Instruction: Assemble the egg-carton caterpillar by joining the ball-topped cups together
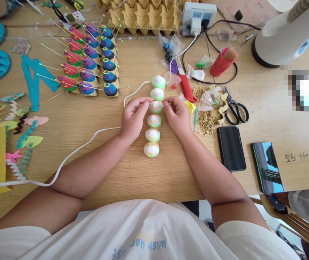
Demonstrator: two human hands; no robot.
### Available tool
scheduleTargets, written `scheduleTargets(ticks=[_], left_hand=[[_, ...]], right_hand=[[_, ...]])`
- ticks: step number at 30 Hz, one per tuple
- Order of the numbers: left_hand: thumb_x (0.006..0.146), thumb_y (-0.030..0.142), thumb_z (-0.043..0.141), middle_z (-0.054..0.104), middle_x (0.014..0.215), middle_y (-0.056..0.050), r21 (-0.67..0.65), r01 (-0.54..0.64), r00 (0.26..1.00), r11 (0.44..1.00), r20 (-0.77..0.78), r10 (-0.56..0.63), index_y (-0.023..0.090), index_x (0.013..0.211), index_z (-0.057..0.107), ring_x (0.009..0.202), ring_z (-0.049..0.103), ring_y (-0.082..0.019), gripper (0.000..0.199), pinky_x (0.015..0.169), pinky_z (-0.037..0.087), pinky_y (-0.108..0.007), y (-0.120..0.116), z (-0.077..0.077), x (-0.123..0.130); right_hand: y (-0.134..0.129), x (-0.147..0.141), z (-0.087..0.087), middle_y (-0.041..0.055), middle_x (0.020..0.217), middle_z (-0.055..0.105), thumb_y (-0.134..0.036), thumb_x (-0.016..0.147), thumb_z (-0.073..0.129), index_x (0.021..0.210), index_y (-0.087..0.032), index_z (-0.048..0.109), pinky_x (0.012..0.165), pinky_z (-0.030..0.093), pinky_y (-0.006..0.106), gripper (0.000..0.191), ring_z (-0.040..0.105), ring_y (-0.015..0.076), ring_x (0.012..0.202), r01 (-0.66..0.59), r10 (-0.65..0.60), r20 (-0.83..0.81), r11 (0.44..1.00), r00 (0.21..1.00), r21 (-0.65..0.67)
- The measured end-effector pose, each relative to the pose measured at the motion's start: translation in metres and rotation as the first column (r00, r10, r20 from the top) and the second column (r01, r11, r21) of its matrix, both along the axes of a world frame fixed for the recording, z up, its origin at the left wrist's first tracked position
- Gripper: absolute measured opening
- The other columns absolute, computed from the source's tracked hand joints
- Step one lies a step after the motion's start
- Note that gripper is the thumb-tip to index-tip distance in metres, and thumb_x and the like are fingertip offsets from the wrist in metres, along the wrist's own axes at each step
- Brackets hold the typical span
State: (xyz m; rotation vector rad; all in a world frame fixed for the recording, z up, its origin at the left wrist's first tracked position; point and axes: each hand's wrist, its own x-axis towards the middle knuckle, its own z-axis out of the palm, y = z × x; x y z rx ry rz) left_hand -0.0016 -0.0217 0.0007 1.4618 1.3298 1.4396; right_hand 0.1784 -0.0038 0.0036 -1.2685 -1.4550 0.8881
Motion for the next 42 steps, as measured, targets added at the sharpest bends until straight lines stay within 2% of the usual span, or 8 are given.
scheduleTargets(ticks=[8,12,17,23,26,31,36,42], left_hand=[[0.106,0.064,0.067,0.086,0.119,-0.003,-0.029,0.011,0.999,1.0,0.033,-0.01,0.039,0.106,0.082,0.126,0.076,-0.03,0.03,0.122,0.056,-0.057,0.003,-0.005,-0.002],[0.108,0.065,0.062,0.085,0.121,-0.003,-0.014,0.002,1.0,1.0,0.007,-0.002,0.04,0.109,0.082,0.127,0.076,-0.03,0.032,0.119,0.058,-0.055,0.003,-0.006,-0.003],[0.108,0.07,0.059,0.085,0.119,-0.003,0.007,0.0,1.0,1.0,-0.021,0.001,0.04,0.109,0.081,0.125,0.076,-0.029,0.038,0.117,0.057,-0.056,0.001,0.0,-0.003],[0.104,0.076,0.06,0.085,0.118,-0.002,-0.009,0.013,1.0,1.0,-0.008,-0.013,0.041,0.108,0.081,0.125,0.076,-0.03,0.041,0.116,0.056,-0.057,-0.001,0.004,-0.002],[0.103,0.076,0.064,0.084,0.117,-0.003,0.009,0.031,0.999,0.999,-0.021,-0.031,0.042,0.109,0.081,0.125,0.075,-0.031,0.038,0.117,0.055,-0.058,-0.002,0.006,-0.002],[0.104,0.075,0.064,0.084,0.117,-0.005,0.055,0.065,0.995,0.996,-0.085,-0.06,0.037,0.11,0.08,0.124,0.074,-0.03,0.041,0.118,0.054,-0.059,-0.004,0.013,-0.002],[0.103,0.078,0.063,0.084,0.116,-0.006,0.047,0.079,0.992,0.996,-0.103,-0.074,0.038,0.108,0.079,0.125,0.073,-0.032,0.044,0.118,0.052,-0.06,-0.004,0.015,-0.003],[0.105,0.071,0.067,0.082,0.112,-0.005,0.143,0.127,0.978,0.981,-0.185,-0.1,0.034,0.111,0.083,0.118,0.073,-0.028,0.041,0.116,0.055,-0.053,-0.007,0.017,-0.002]], right_hand=[[0.001,0.001,-0.005,0.0027,0.099,0.076,-0.064,0.108,0.062,0.122,-0.033,0.06,0.068,0.054,0.034,0.034,0.067,0.017,0.077,-0.003,0.007,-0.1,0.999,0.995,0.042],[0.0,0.0,-0.001,0.0014,0.093,0.074,-0.077,0.104,0.061,0.109,-0.031,0.056,0.062,0.051,0.03,0.047,0.067,0.0154,0.073,0.006,-0.002,-0.148,1.0,0.989,0.03],[-0.004,-0.002,0.006,-0.0013,0.081,0.069,-0.084,0.099,0.062,0.098,-0.029,0.056,0.057,0.047,0.029,0.056,0.057,0.0129,0.063,0.016,-0.011,-0.168,1.0,0.986,0.027],[-0.008,-0.002,0.012,-0.0014,0.07,0.059,-0.09,0.1,0.05,0.082,-0.027,0.053,0.059,0.047,0.031,0.065,0.051,0.0134,0.061,0.026,-0.022,-0.078,0.999,0.997,0.043],[-0.009,-0.003,0.013,-0.0012,0.069,0.057,-0.09,0.099,0.052,0.082,-0.027,0.056,0.061,0.049,0.032,0.065,0.054,0.0144,0.063,0.003,0.001,-0.089,0.999,0.996,0.042],[-0.008,-0.005,0.013,-0.001,0.078,0.062,-0.09,0.089,0.069,0.095,-0.029,0.062,0.064,0.052,0.032,0.063,0.059,0.0152,0.07,-0.06,0.067,-0.177,0.997,0.982,0.043],[-0.009,-0.004,0.012,-0.0016,0.07,0.056,-0.091,0.095,0.059,0.082,-0.027,0.059,0.064,0.051,0.032,0.066,0.055,0.0147,0.066,-0.049,0.052,-0.135,0.999,0.989,0.023],[-0.012,-0.001,0.016,-0.0017,0.061,0.047,-0.09,0.1,0.051,0.07,-0.025,0.056,0.06,0.045,0.032,0.072,0.051,0.0142,0.062,-0.086,0.086,-0.047,0.996,0.995,0.009]])
